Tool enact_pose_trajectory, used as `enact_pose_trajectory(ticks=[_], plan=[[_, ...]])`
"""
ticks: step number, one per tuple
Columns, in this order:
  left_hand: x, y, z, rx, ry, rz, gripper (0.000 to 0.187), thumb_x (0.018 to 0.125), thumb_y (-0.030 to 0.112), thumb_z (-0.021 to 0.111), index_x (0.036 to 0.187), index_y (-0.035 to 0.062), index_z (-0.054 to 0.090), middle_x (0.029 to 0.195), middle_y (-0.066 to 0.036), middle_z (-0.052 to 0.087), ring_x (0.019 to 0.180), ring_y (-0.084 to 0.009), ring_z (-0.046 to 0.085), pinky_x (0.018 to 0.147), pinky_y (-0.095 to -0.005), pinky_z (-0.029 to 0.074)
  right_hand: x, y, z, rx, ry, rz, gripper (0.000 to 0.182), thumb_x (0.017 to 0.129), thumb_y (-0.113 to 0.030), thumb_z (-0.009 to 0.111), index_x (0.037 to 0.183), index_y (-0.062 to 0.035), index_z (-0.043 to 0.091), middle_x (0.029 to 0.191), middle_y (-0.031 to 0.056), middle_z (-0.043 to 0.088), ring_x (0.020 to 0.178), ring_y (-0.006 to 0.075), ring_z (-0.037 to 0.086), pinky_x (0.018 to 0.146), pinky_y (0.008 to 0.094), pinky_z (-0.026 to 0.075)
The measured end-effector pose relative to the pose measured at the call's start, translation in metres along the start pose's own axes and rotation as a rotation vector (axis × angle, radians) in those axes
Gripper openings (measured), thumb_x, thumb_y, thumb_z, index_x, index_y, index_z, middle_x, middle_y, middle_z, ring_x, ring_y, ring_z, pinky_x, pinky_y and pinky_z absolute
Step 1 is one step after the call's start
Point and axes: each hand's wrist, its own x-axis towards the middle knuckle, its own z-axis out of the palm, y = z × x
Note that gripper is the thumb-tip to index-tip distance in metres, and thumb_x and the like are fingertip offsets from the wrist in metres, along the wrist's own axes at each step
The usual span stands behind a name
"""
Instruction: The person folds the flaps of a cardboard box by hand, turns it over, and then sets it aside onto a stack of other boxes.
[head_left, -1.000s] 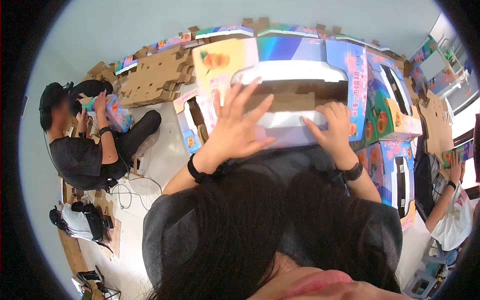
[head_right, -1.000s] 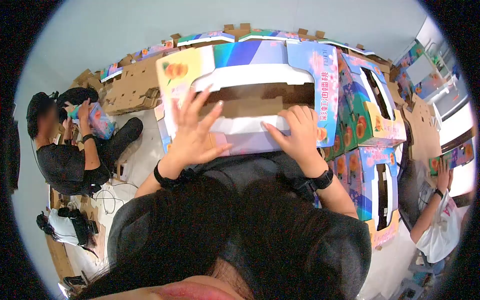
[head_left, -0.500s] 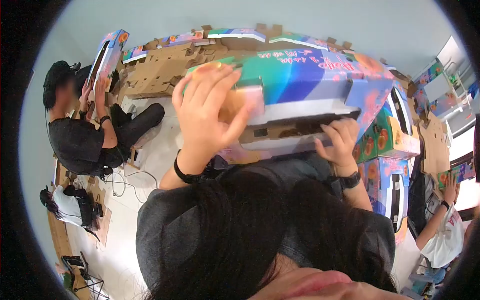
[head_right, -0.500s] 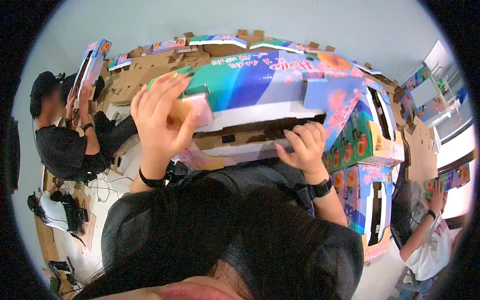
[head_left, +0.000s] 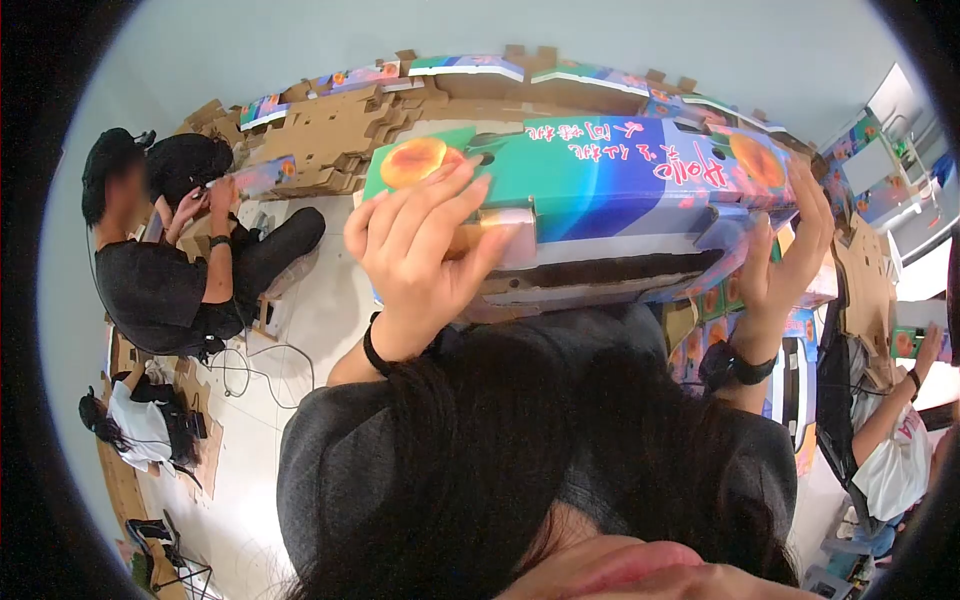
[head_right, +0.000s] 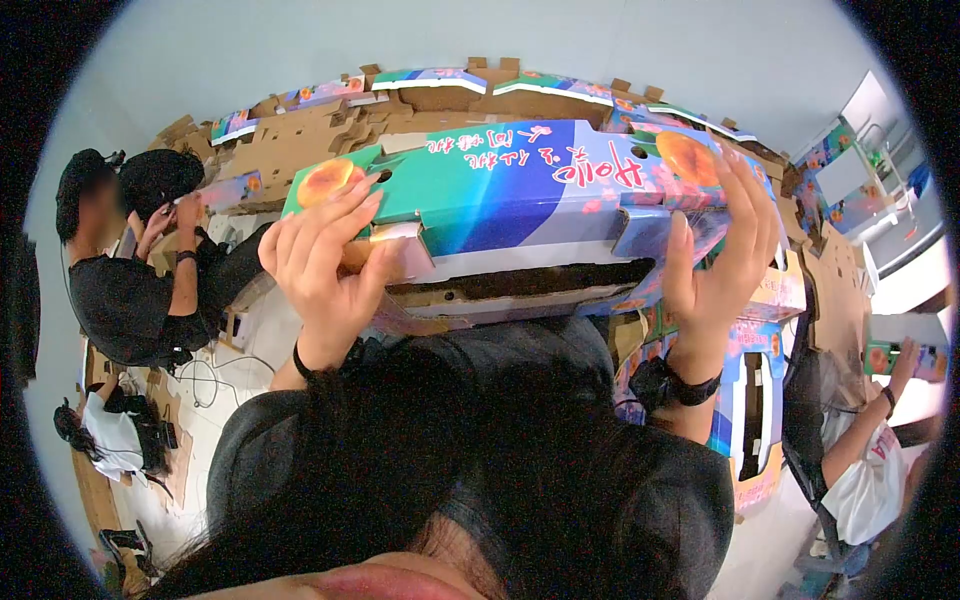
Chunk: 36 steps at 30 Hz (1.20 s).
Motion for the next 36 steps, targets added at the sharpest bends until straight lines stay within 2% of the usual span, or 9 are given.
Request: enact_pose_trajectory(ticks=[2, 8, 15, 18, 24, 27, 30, 33, 36], plan=[[0.003, 0.000, 0.000, -0.004, -0.002, -0.010, 0.035, 0.081, 0.042, 0.081, 0.103, 0.0151, 0.077, 0.110, 0.002, 0.076, 0.097, -0.0147, 0.066, 0.097, -0.0340, 0.032, 0.002, 0.004, 0.009, 0.043, -0.007, 0.032, 0.046, 0.092, -0.028, 0.064, 0.132, -0.0044, 0.064, 0.134, 0.0148, 0.065, 0.126, 0.0337, 0.058, 0.110, 0.0470, 0.037], [0.005, -0.006, 0.010, 0.007, 0.008, -0.031, 0.033, 0.079, 0.039, 0.083, 0.100, 0.0149, 0.077, 0.109, 0.002, 0.076, 0.094, -0.0153, 0.065, 0.096, -0.0339, 0.032, 0.001, 0.005, 0.014, -0.037, -0.222, -0.006, 0.042, 0.091, -0.033, 0.068, 0.124, -0.0076, 0.069, 0.131, 0.0107, 0.067, 0.122, 0.0304, 0.059, 0.112, 0.0461, 0.034], [0.000, -0.006, 0.011, 0.022, 0.058, -0.005, 0.034, 0.077, 0.040, 0.084, 0.099, 0.0155, 0.078, 0.107, 0.004, 0.077, 0.092, -0.0144, 0.065, 0.094, -0.0323, 0.032, -0.012, 0.011, 0.021, -0.002, -0.095, 0.007, 0.052, 0.084, -0.051, 0.075, 0.112, -0.0076, 0.072, 0.124, 0.0091, 0.071, 0.117, 0.0283, 0.059, 0.104, 0.0420, 0.036], [-0.006, -0.001, 0.008, 0.037, 0.079, 0.031, 0.034, 0.077, 0.041, 0.085, 0.100, 0.0164, 0.078, 0.105, 0.006, 0.077, 0.092, -0.0126, 0.065, 0.092, -0.0302, 0.033, -0.022, 0.007, 0.016, -0.062, -0.059, 0.012, 0.058, 0.093, -0.057, 0.064, 0.112, -0.0035, 0.072, 0.124, 0.0120, 0.072, 0.120, 0.0282, 0.064, 0.103, 0.0391, 0.039], [-0.006, 0.001, 0.006, 0.039, 0.089, 0.078, 0.034, 0.079, 0.042, 0.084, 0.100, 0.0162, 0.078, 0.106, 0.008, 0.077, 0.094, -0.0098, 0.066, 0.089, -0.0278, 0.036, -0.030, 0.008, 0.015, -0.080, -0.013, 0.014, 0.057, 0.092, -0.058, 0.066, 0.111, -0.0046, 0.072, 0.121, 0.0114, 0.073, 0.119, 0.0278, 0.064, 0.103, 0.0390, 0.039], [-0.006, 0.003, 0.006, 0.042, 0.078, 0.066, 0.034, 0.080, 0.043, 0.083, 0.100, 0.0161, 0.078, 0.107, 0.009, 0.078, 0.093, -0.0102, 0.066, 0.089, -0.0279, 0.036, -0.033, 0.017, 0.022, -0.030, 0.037, 0.019, 0.058, 0.077, -0.057, 0.080, 0.108, -0.0085, 0.073, 0.118, 0.0080, 0.072, 0.110, 0.0281, 0.059, 0.102, 0.0411, 0.037], [-0.005, 0.001, 0.008, 0.045, 0.084, 0.052, 0.032, 0.082, 0.043, 0.081, 0.100, 0.0163, 0.079, 0.104, 0.010, 0.078, 0.091, -0.0094, 0.065, 0.089, -0.0285, 0.036, -0.029, 0.014, 0.024, -0.068, 0.039, -0.005, 0.055, 0.092, -0.057, 0.067, 0.110, -0.0047, 0.073, 0.119, 0.0101, 0.074, 0.118, 0.0272, 0.064, 0.103, 0.0384, 0.038], [-0.005, -0.004, 0.013, 0.033, 0.046, 0.068, 0.035, 0.085, 0.044, 0.077, 0.105, 0.0152, 0.078, 0.116, 0.002, 0.076, 0.102, -0.0162, 0.064, 0.099, -0.0340, 0.034, -0.026, 0.015, 0.028, -0.068, 0.040, 0.003, 0.050, 0.091, -0.052, 0.070, 0.110, -0.0054, 0.073, 0.117, 0.0090, 0.074, 0.116, 0.0265, 0.064, 0.103, 0.0379, 0.038], [0.002, -0.019, 0.025, -0.131, 0.237, 0.105, 0.046, 0.086, 0.045, 0.071, 0.119, 0.0135, 0.073, 0.137, -0.010, 0.066, 0.125, -0.0275, 0.056, 0.111, -0.0426, 0.027, -0.023, 0.026, 0.040, -0.040, 0.057, 0.026, 0.048, 0.079, -0.049, 0.082, 0.106, -0.0097, 0.073, 0.116, 0.0076, 0.073, 0.109, 0.0246, 0.060, 0.099, 0.0373, 0.035]])
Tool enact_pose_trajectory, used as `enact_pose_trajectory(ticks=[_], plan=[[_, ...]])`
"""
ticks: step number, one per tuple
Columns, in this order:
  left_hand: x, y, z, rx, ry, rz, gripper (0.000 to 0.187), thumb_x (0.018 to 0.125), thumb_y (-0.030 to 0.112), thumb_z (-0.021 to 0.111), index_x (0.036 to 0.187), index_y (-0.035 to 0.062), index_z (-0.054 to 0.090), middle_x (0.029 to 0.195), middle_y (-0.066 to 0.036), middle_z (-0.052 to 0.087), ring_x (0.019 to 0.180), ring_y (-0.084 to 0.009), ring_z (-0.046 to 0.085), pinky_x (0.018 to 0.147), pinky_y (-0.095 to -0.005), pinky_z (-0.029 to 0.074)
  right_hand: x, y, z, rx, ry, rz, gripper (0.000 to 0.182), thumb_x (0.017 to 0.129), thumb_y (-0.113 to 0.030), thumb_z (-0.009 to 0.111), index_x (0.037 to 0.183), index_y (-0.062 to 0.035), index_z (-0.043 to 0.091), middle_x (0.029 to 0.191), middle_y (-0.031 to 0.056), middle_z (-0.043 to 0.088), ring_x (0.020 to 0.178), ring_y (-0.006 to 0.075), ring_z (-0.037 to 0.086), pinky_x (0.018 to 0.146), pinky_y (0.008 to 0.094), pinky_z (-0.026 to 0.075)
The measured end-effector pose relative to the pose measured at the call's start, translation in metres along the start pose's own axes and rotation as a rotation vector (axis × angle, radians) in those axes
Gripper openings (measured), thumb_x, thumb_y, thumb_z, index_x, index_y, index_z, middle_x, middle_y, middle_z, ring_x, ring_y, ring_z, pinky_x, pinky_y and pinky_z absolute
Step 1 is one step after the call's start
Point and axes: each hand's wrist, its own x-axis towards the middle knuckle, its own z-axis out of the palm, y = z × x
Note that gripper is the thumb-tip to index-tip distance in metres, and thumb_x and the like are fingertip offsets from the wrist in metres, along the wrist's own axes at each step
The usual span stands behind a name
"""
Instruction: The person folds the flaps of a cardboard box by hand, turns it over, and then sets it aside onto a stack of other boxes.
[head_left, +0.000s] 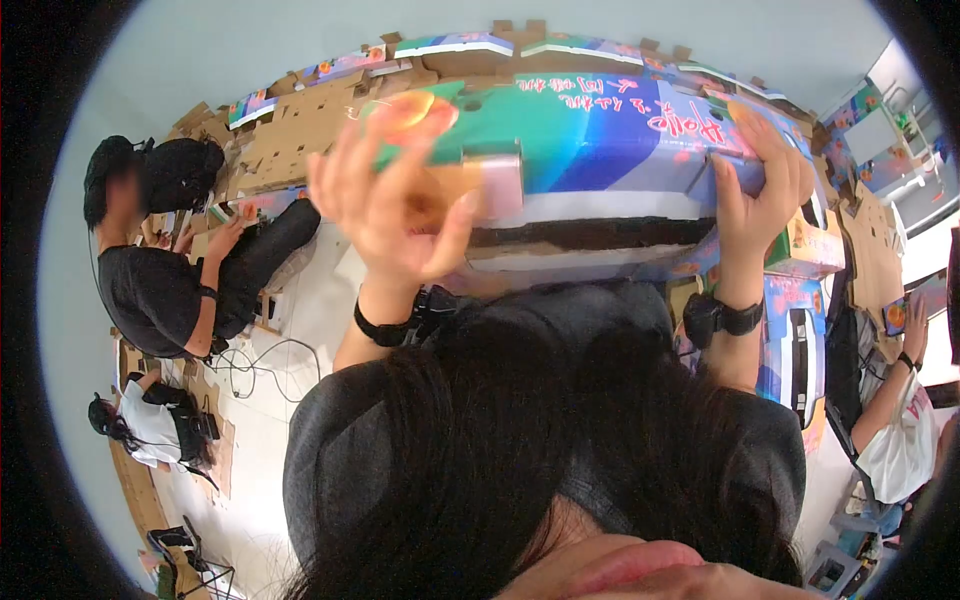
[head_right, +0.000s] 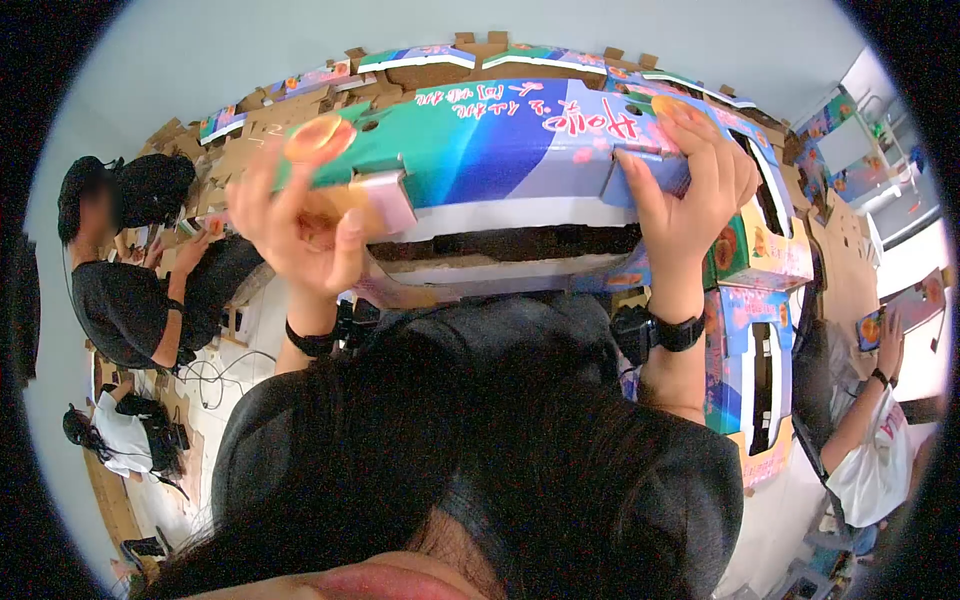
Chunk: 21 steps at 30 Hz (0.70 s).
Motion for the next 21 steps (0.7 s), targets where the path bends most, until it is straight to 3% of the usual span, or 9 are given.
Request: enact_pose_trajectory(ticks=[1, 4, 5, 8, 9, 12, 13, 17, 21], plan=[[-0.003, -0.005, -0.003, 0.038, -0.017, -0.022, 0.065, 0.086, 0.046, 0.069, 0.138, 0.0090, 0.059, 0.152, -0.019, 0.050, 0.141, -0.0378, 0.042, 0.119, -0.0502, 0.018, 0.001, 0.005, 0.005, 0.009, 0.038, -0.010, 0.044, 0.079, -0.046, 0.083, 0.104, -0.0116, 0.074, 0.112, 0.0058, 0.074, 0.104, 0.0238, 0.060, 0.097, 0.0364, 0.035], [-0.009, -0.025, -0.008, 0.062, 0.058, -0.067, 0.075, 0.088, 0.046, 0.067, 0.147, 0.0049, 0.047, 0.154, -0.021, 0.047, 0.145, -0.0384, 0.038, 0.120, -0.0533, 0.018, 0.004, 0.011, 0.008, -0.072, 0.021, 0.053, 0.040, 0.080, -0.047, 0.082, 0.103, -0.0141, 0.075, 0.104, 0.0030, 0.074, 0.099, 0.0233, 0.060, 0.095, 0.0365, 0.035], [-0.011, -0.034, -0.013, 0.039, 0.026, -0.048, 0.081, 0.088, 0.044, 0.069, 0.150, 0.0006, 0.041, 0.155, -0.022, 0.045, 0.145, -0.0376, 0.038, 0.119, -0.0527, 0.022, 0.005, 0.012, 0.010, -0.095, 0.019, 0.069, 0.039, 0.081, -0.047, 0.081, 0.103, -0.0148, 0.076, 0.102, 0.0024, 0.073, 0.098, 0.0233, 0.060, 0.094, 0.0364, 0.035], [-0.033, -0.050, -0.015, -0.122, -0.092, -0.338, 0.083, 0.087, 0.038, 0.074, 0.151, 0.0000, 0.039, 0.155, -0.022, 0.044, 0.144, -0.0367, 0.039, 0.118, -0.0488, 0.027, 0.005, 0.015, 0.015, -0.139, 0.022, 0.098, 0.037, 0.083, -0.047, 0.079, 0.103, -0.0161, 0.077, 0.097, 0.0010, 0.072, 0.096, 0.0233, 0.060, 0.094, 0.0362, 0.035], [-0.037, -0.060, -0.025, -0.081, -0.263, -0.359, 0.091, 0.083, 0.031, 0.079, 0.155, -0.0010, 0.033, 0.155, -0.022, 0.042, 0.146, -0.0350, 0.038, 0.120, -0.0463, 0.027, 0.005, 0.018, 0.017, -0.140, 0.035, 0.089, 0.037, 0.084, -0.047, 0.079, 0.103, -0.0160, 0.077, 0.096, 0.0008, 0.071, 0.095, 0.0232, 0.059, 0.094, 0.0360, 0.035], [-0.059, -0.082, -0.017, -0.507, -0.438, -0.666, 0.098, 0.082, 0.029, 0.081, 0.158, -0.0003, 0.028, 0.156, -0.022, 0.041, 0.149, -0.0326, 0.034, 0.121, -0.0472, 0.025, 0.003, 0.025, 0.019, -0.129, 0.050, 0.081, 0.036, 0.085, -0.046, 0.078, 0.104, -0.0159, 0.077, 0.097, 0.0006, 0.072, 0.095, 0.0228, 0.060, 0.095, 0.0358, 0.036], [-0.067, -0.090, -0.012, -0.687, -0.478, -0.729, 0.107, 0.080, 0.028, 0.083, 0.161, 0.0001, 0.020, 0.158, -0.021, 0.038, 0.151, -0.0298, 0.029, 0.122, -0.0458, 0.023, 0.003, 0.026, 0.019, -0.122, 0.048, 0.081, 0.035, 0.085, -0.045, 0.078, 0.104, -0.0158, 0.078, 0.098, 0.0006, 0.072, 0.095, 0.0227, 0.060, 0.096, 0.0357, 0.036], [-0.083, -0.079, -0.009, -0.852, -0.737, -0.859, 0.119, 0.075, 0.025, 0.087, 0.163, 0.0010, 0.010, 0.160, -0.018, 0.032, 0.150, -0.0265, 0.028, 0.122, -0.0406, 0.023, 0.000, 0.030, 0.015, -0.041, 0.064, 0.085, 0.033, 0.087, -0.043, 0.077, 0.105, -0.0152, 0.078, 0.102, 0.0015, 0.074, 0.096, 0.0226, 0.062, 0.095, 0.0352, 0.038], [-0.104, -0.090, -0.003, -0.955, -0.805, -1.032, 0.114, 0.074, 0.026, 0.089, 0.161, 0.0003, 0.020, 0.155, -0.017, 0.041, 0.145, -0.0252, 0.035, 0.120, -0.0404, 0.028, -0.004, 0.034, 0.012, 0.008, 0.101, 0.080, 0.032, 0.089, -0.041, 0.075, 0.107, -0.0143, 0.078, 0.106, 0.0021, 0.074, 0.097, 0.0223, 0.063, 0.094, 0.0347, 0.039]])
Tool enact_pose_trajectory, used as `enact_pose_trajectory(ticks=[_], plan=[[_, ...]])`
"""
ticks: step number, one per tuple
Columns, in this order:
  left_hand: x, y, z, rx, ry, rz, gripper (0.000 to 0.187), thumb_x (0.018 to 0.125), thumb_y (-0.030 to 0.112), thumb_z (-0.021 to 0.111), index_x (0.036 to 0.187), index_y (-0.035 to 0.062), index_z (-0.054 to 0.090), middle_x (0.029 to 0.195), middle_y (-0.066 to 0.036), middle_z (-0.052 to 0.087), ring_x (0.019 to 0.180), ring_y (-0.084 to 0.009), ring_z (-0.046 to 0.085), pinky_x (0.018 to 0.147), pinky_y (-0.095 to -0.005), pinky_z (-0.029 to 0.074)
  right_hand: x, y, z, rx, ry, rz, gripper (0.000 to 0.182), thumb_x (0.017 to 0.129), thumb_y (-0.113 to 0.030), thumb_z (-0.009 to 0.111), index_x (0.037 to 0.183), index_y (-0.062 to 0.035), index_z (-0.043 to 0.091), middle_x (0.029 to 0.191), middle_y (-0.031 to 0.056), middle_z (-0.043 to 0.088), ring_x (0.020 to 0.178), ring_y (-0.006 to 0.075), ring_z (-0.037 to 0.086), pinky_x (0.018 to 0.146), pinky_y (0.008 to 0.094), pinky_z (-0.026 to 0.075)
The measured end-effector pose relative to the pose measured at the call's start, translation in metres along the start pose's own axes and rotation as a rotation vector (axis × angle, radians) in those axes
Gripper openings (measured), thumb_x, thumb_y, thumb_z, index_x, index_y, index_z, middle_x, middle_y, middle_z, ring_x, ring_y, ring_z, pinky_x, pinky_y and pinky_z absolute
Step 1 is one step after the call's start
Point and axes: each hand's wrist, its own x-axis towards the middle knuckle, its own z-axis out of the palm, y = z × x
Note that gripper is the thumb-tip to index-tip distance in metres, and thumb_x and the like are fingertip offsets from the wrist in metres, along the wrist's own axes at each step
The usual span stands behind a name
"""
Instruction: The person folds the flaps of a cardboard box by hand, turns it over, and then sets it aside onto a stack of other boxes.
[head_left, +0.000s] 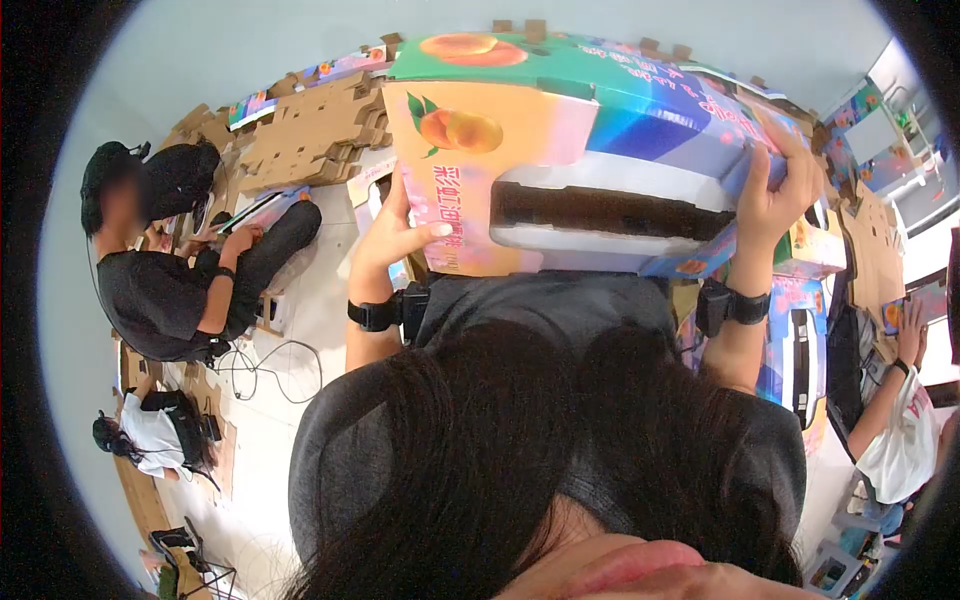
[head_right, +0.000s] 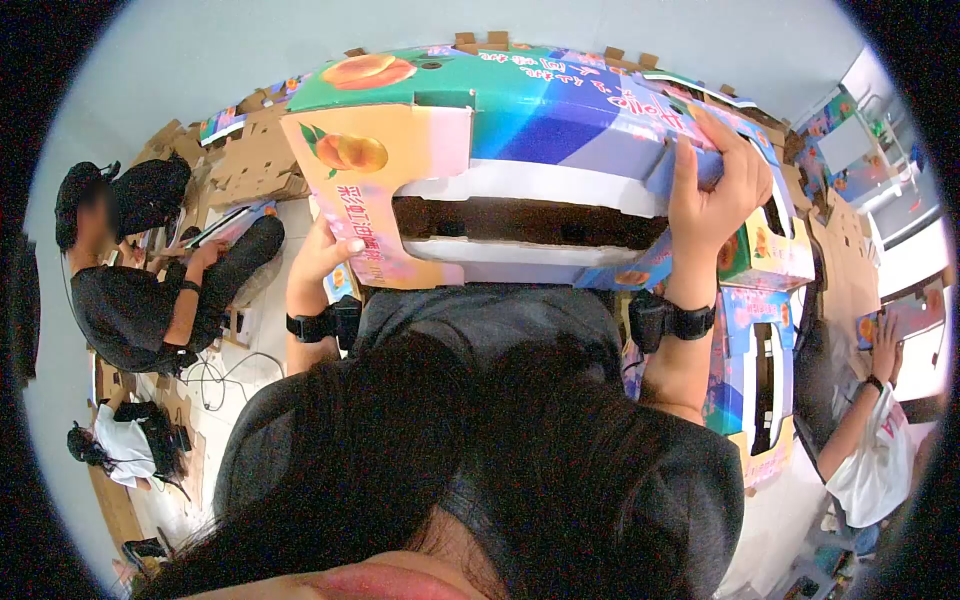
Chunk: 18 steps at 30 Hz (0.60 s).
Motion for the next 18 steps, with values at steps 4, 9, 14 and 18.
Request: enact_pose_trajectory(ticks=[4, 9, 14, 18], plan=[[0.000, 0.003, 0.001, -0.018, -0.005, -0.010, 0.102, 0.075, 0.028, 0.089, 0.155, -0.0014, 0.033, 0.147, -0.014, 0.050, 0.137, -0.0236, 0.045, 0.116, -0.0402, 0.035, 0.004, -0.010, 0.001, 0.033, 0.074, -0.034, 0.035, 0.093, -0.037, 0.071, 0.113, -0.0086, 0.075, 0.107, 0.0066, 0.075, 0.101, 0.0263, 0.063, 0.102, 0.0373, 0.037], [0.000, 0.006, -0.002, 0.004, 0.013, 0.000, 0.090, 0.080, 0.031, 0.085, 0.149, -0.0029, 0.039, 0.141, -0.013, 0.055, 0.131, -0.0211, 0.051, 0.112, -0.0389, 0.039, 0.007, -0.040, -0.013, 0.019, 0.075, -0.144, 0.033, 0.091, -0.029, 0.067, 0.111, -0.0033, 0.071, 0.109, 0.0115, 0.073, 0.106, 0.0330, 0.063, 0.101, 0.0421, 0.041], [0.004, 0.001, -0.002, 0.114, 0.056, -0.142, 0.066, 0.093, 0.034, 0.072, 0.142, -0.0051, 0.049, 0.129, -0.012, 0.064, 0.118, -0.0183, 0.058, 0.105, -0.0344, 0.045, -0.022, -0.053, -0.040, 0.657, -0.661, -0.015, 0.031, 0.087, -0.024, 0.065, 0.108, -0.0018, 0.071, 0.114, 0.0167, 0.069, 0.110, 0.0359, 0.063, 0.096, 0.0444, 0.048], [0.005, 0.008, 0.001, 0.195, 0.050, -0.193, 0.056, 0.101, 0.038, 0.060, 0.136, -0.0060, 0.054, 0.122, -0.011, 0.067, 0.108, -0.0169, 0.060, 0.098, -0.0324, 0.047, -0.030, -0.079, -0.017, 0.615, -0.860, 0.041, 0.046, 0.088, -0.030, 0.070, 0.124, -0.0021, 0.067, 0.128, 0.0178, 0.065, 0.128, 0.0378, 0.056, 0.109, 0.0469, 0.043]])
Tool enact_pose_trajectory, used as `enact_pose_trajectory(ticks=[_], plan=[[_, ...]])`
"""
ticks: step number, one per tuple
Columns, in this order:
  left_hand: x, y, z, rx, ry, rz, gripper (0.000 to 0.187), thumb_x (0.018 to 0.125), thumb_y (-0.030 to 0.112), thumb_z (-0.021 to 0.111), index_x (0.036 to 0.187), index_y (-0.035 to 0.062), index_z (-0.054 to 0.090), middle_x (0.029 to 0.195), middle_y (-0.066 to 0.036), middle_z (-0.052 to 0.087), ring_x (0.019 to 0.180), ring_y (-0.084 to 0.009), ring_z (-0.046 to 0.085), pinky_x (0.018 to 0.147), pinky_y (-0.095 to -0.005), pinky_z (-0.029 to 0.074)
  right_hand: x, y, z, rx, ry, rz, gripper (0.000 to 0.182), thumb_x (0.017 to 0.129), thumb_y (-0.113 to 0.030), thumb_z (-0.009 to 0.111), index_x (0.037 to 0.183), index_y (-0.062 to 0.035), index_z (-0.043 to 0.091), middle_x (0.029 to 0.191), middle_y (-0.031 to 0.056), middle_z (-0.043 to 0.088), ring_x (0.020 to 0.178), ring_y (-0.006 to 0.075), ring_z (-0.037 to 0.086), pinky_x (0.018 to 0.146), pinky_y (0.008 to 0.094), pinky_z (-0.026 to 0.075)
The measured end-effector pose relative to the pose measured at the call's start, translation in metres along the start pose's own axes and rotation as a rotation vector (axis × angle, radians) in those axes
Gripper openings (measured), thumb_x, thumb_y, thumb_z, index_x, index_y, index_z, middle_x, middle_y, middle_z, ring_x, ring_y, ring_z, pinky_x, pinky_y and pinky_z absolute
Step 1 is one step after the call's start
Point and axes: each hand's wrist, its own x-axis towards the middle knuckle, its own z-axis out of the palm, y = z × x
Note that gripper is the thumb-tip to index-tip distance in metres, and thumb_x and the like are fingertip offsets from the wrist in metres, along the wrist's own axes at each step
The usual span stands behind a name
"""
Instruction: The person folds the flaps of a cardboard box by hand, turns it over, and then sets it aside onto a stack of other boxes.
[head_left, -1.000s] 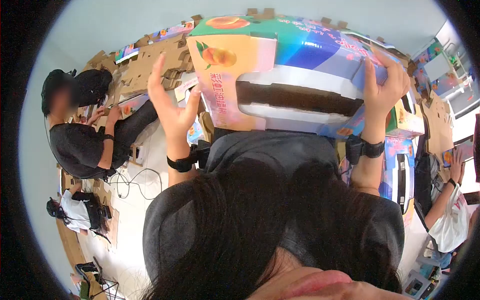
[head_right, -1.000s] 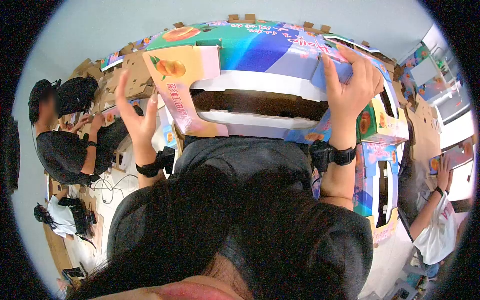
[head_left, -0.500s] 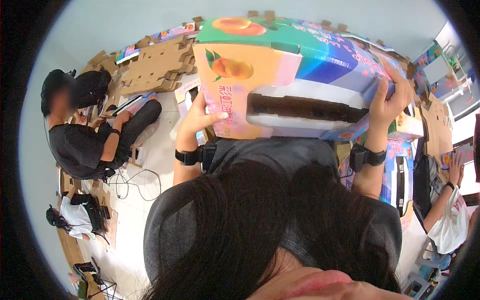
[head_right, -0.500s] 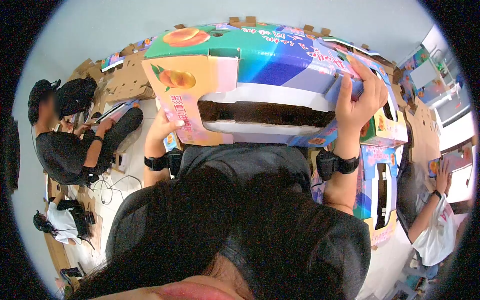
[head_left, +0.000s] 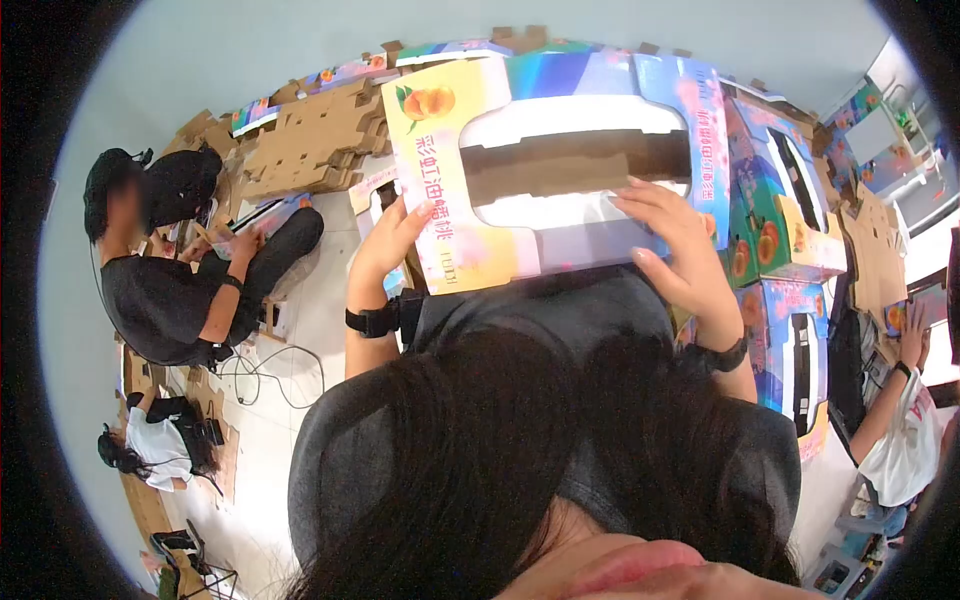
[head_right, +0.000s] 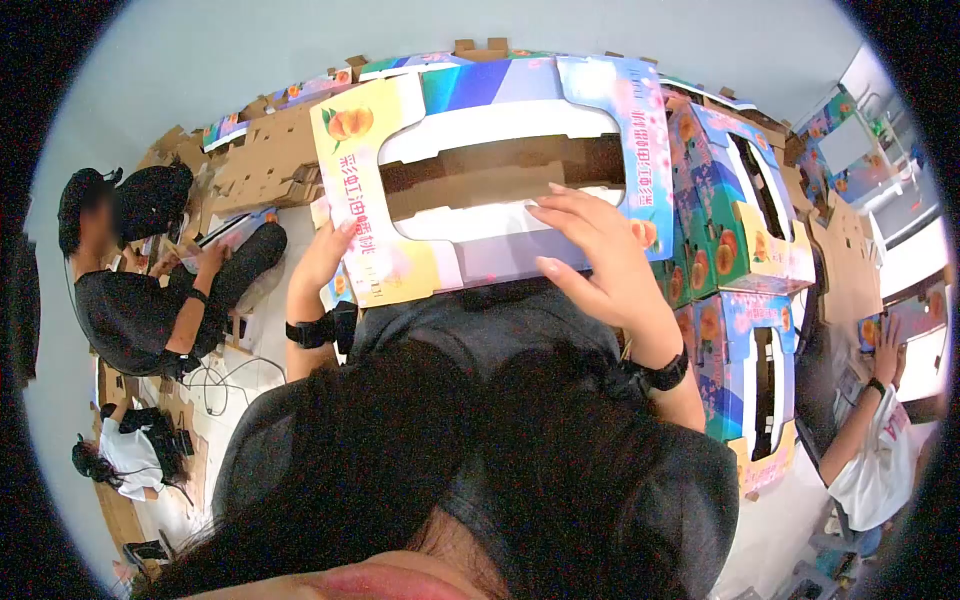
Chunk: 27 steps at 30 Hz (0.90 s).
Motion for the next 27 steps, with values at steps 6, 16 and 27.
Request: enact_pose_trajectory(ticks=[6, 16, 27], plan=[[0.003, -0.017, 0.000, -0.012, -0.020, -0.022, 0.058, 0.103, 0.043, 0.055, 0.135, -0.0050, 0.055, 0.120, -0.008, 0.066, 0.105, -0.0158, 0.059, 0.093, -0.0317, 0.048, 0.007, 0.006, 0.009, -0.335, -0.013, 0.003, 0.078, 0.074, -0.046, 0.083, 0.139, -0.0095, 0.059, 0.150, 0.0160, 0.050, 0.147, 0.0364, 0.038, 0.122, 0.0560, 0.023], [0.001, -0.016, 0.003, -0.080, 0.028, 0.035, 0.059, 0.098, 0.035, 0.066, 0.138, -0.0058, 0.052, 0.121, -0.010, 0.066, 0.108, -0.0160, 0.060, 0.095, -0.0332, 0.049, -0.010, 0.016, 0.001, -0.417, -0.003, 0.040, 0.079, 0.074, -0.042, 0.084, 0.139, -0.0058, 0.059, 0.138, 0.0164, 0.061, 0.135, 0.0351, 0.051, 0.121, 0.0561, 0.023], [-0.010, 0.016, 0.003, 0.040, 0.010, 0.196, 0.076, 0.084, 0.037, 0.078, 0.140, -0.0054, 0.050, 0.128, -0.016, 0.066, 0.119, -0.0230, 0.061, 0.105, -0.0384, 0.045, -0.022, -0.003, -0.006, 0.605, -0.021, 0.340, 0.064, 0.092, -0.018, 0.071, 0.151, -0.0053, 0.050, 0.142, 0.0162, 0.062, 0.124, 0.0292, 0.062, 0.107, 0.0426, 0.046]])
